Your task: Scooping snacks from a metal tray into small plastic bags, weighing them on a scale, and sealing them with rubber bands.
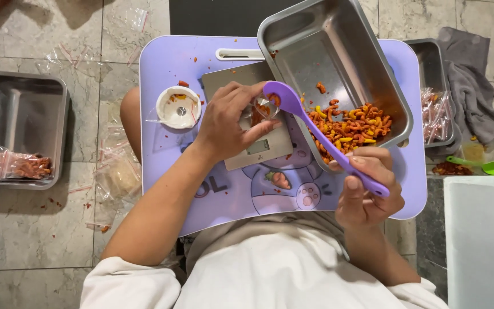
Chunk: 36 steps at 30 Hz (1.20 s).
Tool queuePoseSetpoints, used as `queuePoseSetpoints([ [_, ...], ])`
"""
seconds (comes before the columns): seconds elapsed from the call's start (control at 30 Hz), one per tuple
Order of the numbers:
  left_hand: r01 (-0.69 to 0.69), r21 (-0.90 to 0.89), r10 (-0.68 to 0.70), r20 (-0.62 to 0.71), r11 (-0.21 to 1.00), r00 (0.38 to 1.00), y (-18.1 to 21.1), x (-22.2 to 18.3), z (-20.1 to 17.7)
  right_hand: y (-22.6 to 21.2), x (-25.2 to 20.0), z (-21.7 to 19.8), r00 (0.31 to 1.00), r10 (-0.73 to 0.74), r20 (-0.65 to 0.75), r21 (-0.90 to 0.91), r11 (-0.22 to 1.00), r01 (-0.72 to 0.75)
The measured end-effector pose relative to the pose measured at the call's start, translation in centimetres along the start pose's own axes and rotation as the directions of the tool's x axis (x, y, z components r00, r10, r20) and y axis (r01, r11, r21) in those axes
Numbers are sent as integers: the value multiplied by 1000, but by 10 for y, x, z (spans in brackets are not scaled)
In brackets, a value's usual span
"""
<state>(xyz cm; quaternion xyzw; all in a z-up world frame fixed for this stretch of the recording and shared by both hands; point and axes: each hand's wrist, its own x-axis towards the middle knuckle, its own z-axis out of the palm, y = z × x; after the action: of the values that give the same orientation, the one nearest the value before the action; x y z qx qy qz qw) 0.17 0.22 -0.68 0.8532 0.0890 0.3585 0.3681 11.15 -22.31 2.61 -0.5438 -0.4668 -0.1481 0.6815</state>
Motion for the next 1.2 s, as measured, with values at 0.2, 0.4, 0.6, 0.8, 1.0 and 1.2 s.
queuePoseSetpoints([
  [0.2,1,-34,-1,16,999,1000,0,1,0,0,7,-14,973,-88,214,-35,995,98],
  [0.4,-10,-20,10,31,1000,999,2,3,2,13,10,-30,990,-57,128,-123,990,73],
  [0.6,-6,-24,8,80,1000,997,2,3,4,20,24,-38,979,159,125,-335,936,-109],
  [0.8,13,-26,-10,82,1000,997,0,0,8,5,9,-30,951,306,28,-157,941,-299],
  [1.0,10,-30,-7,89,1000,996,-2,-1,5,19,3,-41,879,452,-152,-9,889,-459],
  [1.2,-71,42,67,97,997,993,19,9,-8,6,11,-45,731,664,-160,222,746,-628],
])
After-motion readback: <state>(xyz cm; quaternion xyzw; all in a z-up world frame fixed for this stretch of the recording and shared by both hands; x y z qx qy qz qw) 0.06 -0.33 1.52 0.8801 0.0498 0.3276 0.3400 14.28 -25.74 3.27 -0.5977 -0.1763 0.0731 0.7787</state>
